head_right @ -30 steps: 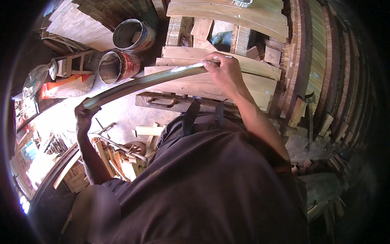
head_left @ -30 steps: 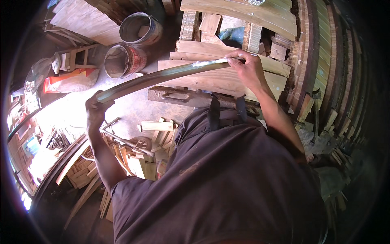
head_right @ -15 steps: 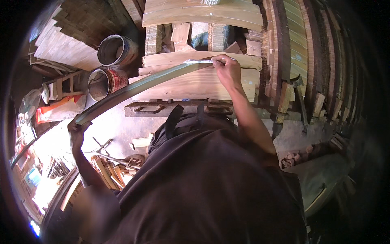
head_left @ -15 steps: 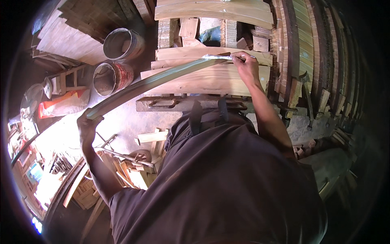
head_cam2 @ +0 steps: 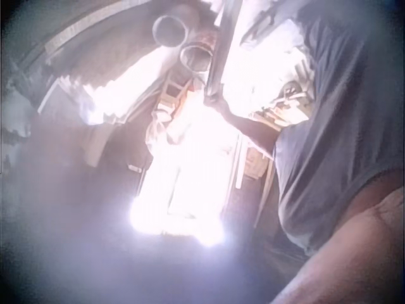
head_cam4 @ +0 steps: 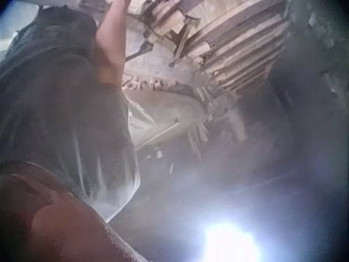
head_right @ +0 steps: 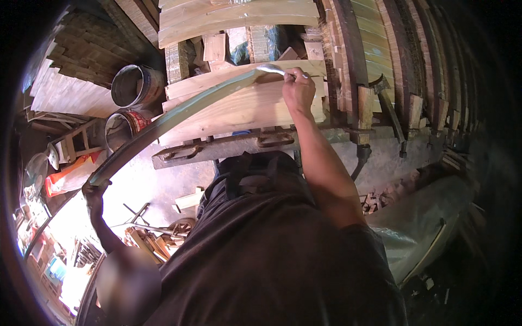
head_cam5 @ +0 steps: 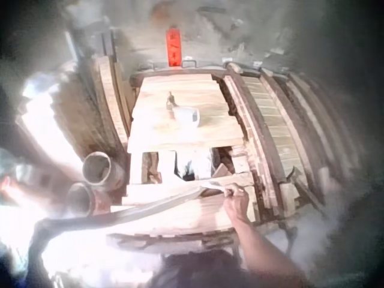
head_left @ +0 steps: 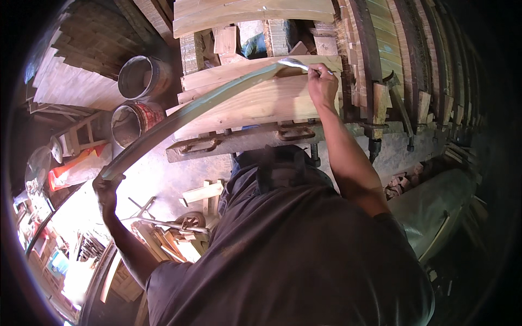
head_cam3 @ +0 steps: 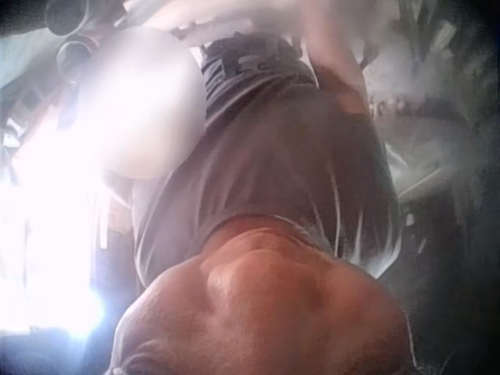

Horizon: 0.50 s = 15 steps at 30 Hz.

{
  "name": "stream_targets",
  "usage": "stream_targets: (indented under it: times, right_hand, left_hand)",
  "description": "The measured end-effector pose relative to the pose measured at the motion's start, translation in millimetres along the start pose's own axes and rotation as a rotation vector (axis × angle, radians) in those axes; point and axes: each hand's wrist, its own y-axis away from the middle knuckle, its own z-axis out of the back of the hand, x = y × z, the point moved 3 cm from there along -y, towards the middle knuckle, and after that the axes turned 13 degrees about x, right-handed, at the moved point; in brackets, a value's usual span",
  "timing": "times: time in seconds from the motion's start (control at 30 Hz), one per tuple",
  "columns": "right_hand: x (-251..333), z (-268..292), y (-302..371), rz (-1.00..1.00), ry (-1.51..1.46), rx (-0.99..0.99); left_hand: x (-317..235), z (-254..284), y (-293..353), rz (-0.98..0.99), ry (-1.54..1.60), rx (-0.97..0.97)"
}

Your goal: The person applies a light-colored finish to curved wooden strips using a paintbrush. They repeatedly dip the brush into a small container, spread the finish along each strip, and place the finished pieces on a workbench.

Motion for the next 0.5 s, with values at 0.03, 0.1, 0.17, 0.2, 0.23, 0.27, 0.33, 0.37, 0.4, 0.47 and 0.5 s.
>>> stream_targets:
  times: [0.03,0.1,0.17,0.2,0.23,0.27,0.33,0.37,0.4,0.47,0.5]
  right_hand:
    - [-4.3,5.1,3.4,0.025,-0.03,-0.044]
    - [7.6,19.0,12.0,-0.054,-0.023,-0.034]
    - [8.0,26.4,22.5,-0.063,-0.026,-0.02]
    - [8.9,26.4,25.6,-0.041,0.003,-0.019]
    - [10.5,25.9,28.7,0.002,-0.018,-0.011]
    - [18.9,20.9,34.2,0.046,-0.049,0.013]
    - [39.6,18.2,50.7,0.115,-0.044,0.034]
    - [49.9,15.9,60.1,0.177,-0.024,0.027]
    - [59.5,14.3,69.7,0.239,-0.009,0.02]
    - [84.2,12.3,90.1,0.387,0.032,-0.013]
    - [101.2,12.5,103.1,0.418,0.02,0.019]
  left_hand:
    - [-0.1,-6.6,3.8,-0.011,0.012,-0.002]
    - [-6.4,-14.1,18.3,-0.042,0.024,-0.043]
    - [-9.0,-23.4,34.3,-0.064,-0.036,-0.041]
    - [-10.5,-29.6,42.2,-0.042,-0.063,-0.066]
    - [-9.3,-35.2,49.7,-0.02,-0.089,-0.09]
    - [-0.2,-40.0,64.4,-0.023,-0.03,-0.122]
    - [-2.3,-51.8,82.4,-0.013,-0.084,-0.144]
    - [-7.4,-62.6,88.2,-0.032,-0.112,-0.159]
    - [-11.4,-71.2,93.6,-0.046,-0.056,-0.178]
    - [-10.7,-80.4,102.8,-0.036,-0.097,-0.212]
    - [-17.5,-84.4,112.9,-0.005,-0.18,-0.216]
